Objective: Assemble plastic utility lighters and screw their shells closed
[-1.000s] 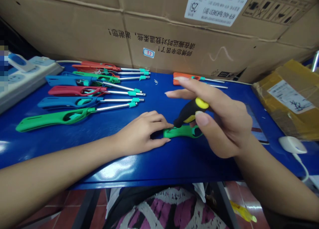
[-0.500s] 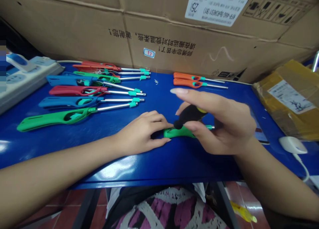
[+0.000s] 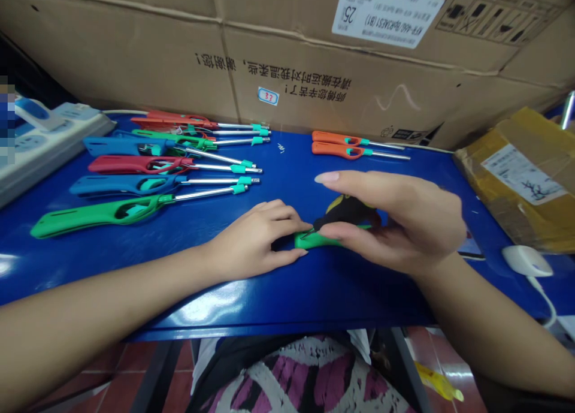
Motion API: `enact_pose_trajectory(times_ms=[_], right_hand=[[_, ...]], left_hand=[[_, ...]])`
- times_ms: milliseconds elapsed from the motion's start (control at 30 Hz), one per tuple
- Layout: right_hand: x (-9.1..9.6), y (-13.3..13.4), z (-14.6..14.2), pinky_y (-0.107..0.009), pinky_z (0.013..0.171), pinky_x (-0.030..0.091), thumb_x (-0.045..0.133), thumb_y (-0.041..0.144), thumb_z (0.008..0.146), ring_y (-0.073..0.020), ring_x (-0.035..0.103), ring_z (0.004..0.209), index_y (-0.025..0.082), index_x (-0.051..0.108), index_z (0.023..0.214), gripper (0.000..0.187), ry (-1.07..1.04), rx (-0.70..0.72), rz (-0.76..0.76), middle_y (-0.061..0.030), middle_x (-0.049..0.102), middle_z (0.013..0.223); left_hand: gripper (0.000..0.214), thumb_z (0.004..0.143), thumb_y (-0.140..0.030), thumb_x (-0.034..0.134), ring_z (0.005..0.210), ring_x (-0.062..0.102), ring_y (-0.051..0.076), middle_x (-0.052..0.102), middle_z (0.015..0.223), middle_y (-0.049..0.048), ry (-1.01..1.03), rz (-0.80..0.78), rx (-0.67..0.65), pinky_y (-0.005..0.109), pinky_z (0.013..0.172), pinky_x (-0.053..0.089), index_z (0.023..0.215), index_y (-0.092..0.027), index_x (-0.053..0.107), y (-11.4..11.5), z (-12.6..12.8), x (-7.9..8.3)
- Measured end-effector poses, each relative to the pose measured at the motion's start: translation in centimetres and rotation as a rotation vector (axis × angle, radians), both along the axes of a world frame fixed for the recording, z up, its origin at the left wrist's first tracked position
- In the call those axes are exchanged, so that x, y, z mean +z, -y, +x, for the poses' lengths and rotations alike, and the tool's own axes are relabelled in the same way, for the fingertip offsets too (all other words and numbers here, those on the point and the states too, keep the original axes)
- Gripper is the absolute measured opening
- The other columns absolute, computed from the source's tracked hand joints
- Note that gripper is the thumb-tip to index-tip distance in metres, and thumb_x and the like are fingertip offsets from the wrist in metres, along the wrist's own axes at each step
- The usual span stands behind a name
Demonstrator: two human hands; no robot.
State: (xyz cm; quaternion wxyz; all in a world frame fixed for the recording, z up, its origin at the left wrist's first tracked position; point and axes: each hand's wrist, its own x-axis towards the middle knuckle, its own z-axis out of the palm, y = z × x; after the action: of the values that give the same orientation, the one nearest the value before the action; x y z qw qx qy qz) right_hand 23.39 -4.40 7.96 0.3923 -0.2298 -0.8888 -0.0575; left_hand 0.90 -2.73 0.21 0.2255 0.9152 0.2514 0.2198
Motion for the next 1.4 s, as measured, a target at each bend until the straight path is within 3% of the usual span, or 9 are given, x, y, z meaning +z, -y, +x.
enact_pose_trajectory(times_ms=[200, 400, 600, 800, 900, 1033, 1233, 1300, 1400], right_hand=[[-0.38, -0.25, -0.01, -0.041, 0.085, 0.063, 0.046, 0.021, 0.099, -0.0229, 0.072, 0.100, 0.021, 0.055, 0.140, 0.042, -0.085, 0.089, -0.145, -0.0076, 0.073, 0.119], [-0.50, -0.65, -0.19, -0.031, 0.069, 0.063, 0.072, 0.021, 0.090, -0.0175, 0.071, 0.073, 0.025, 0.064, 0.122, 0.033, -0.110, 0.027, 0.035, -0.0019, 0.078, 0.094], [-0.46, -0.24, -0.07, -0.042, 0.094, 0.061, 0.045, 0.021, 0.101, -0.0232, 0.072, 0.110, 0.021, 0.056, 0.137, 0.038, -0.078, 0.086, -0.149, -0.0075, 0.072, 0.126], [-0.37, -0.53, -0.31, -0.033, 0.072, 0.061, 0.072, 0.021, 0.090, -0.0172, 0.070, 0.075, 0.022, 0.066, 0.115, 0.026, -0.125, 0.056, -0.032, -0.0004, 0.075, 0.086], [-0.59, -0.71, -0.15, -0.034, 0.080, 0.062, 0.067, 0.025, 0.094, -0.0189, 0.073, 0.086, 0.025, 0.064, 0.121, 0.026, -0.113, 0.017, -0.016, -0.0020, 0.077, 0.098], [-0.77, -0.56, 0.07, -0.034, 0.085, 0.063, 0.050, 0.017, 0.098, -0.0211, 0.070, 0.113, 0.020, 0.055, 0.138, 0.041, -0.110, 0.099, -0.215, -0.0086, 0.068, 0.135], [-0.81, -0.59, -0.05, -0.033, 0.073, 0.062, 0.070, 0.026, 0.092, -0.0174, 0.071, 0.079, 0.023, 0.063, 0.120, 0.029, -0.071, 0.048, -0.063, -0.0013, 0.075, 0.096], [-0.80, -0.64, 0.05, -0.033, 0.071, 0.062, 0.070, 0.033, 0.092, -0.0191, 0.072, 0.080, 0.026, 0.063, 0.120, 0.029, -0.047, 0.019, -0.022, -0.0004, 0.075, 0.095], [-0.57, -0.50, 0.22, -0.036, 0.088, 0.061, 0.056, 0.026, 0.098, -0.0212, 0.072, 0.102, 0.022, 0.058, 0.131, 0.033, -0.039, 0.080, -0.120, -0.0054, 0.074, 0.114]], left_hand=[[0.029, 0.095, -0.032, 0.067, 0.102, 0.061, 0.023, 0.069, 0.108, 0.0064, 0.007, 0.020, 0.008, 0.038, 0.091, 0.047, 0.121, -0.020, 0.069, 0.09, -0.01, 0.13], [0.029, 0.096, -0.032, 0.066, 0.099, 0.061, 0.023, 0.069, 0.105, 0.0057, 0.025, 0.031, 0.013, 0.038, 0.089, 0.048, 0.123, -0.021, 0.068, 0.18, 0.05, 0.08], [0.030, 0.096, -0.033, 0.066, 0.105, 0.061, 0.024, 0.069, 0.112, 0.0071, -0.011, 0.010, 0.010, 0.041, 0.095, 0.047, 0.122, -0.020, 0.068, 0.06, 0.06, 0.11], [0.028, 0.096, -0.033, 0.065, 0.099, 0.061, 0.023, 0.069, 0.104, 0.0056, 0.011, 0.044, 0.021, 0.038, 0.088, 0.048, 0.122, -0.022, 0.069, 0.14, 0.03, 0.02], [0.030, 0.096, -0.034, 0.066, 0.100, 0.061, 0.023, 0.069, 0.106, 0.0058, 0.008, 0.050, 0.022, 0.039, 0.089, 0.048, 0.123, -0.022, 0.068, 0.15, 0.05, 0.00], [0.029, 0.096, -0.033, 0.066, 0.101, 0.060, 0.023, 0.069, 0.108, 0.0065, -0.003, 0.035, 0.014, 0.039, 0.091, 0.047, 0.121, -0.019, 0.069, 0.12, 0.02, 0.02], [0.028, 0.096, -0.033, 0.066, 0.101, 0.061, 0.023, 0.069, 0.106, 0.0054, -0.005, 0.043, 0.021, 0.039, 0.090, 0.048, 0.121, -0.022, 0.069, 0.19, -0.03, 0.09], [0.027, 0.096, -0.033, 0.066, 0.102, 0.061, 0.023, 0.069, 0.107, 0.0055, -0.008, 0.035, 0.021, 0.039, 0.091, 0.048, 0.120, -0.022, 0.069, 0.18, -0.01, 0.09], [0.029, 0.096, -0.034, 0.065, 0.102, 0.061, 0.024, 0.069, 0.109, 0.0065, -0.004, 0.040, 0.020, 0.040, 0.092, 0.048, 0.121, -0.021, 0.069, 0.13, 0.00, 0.09]])
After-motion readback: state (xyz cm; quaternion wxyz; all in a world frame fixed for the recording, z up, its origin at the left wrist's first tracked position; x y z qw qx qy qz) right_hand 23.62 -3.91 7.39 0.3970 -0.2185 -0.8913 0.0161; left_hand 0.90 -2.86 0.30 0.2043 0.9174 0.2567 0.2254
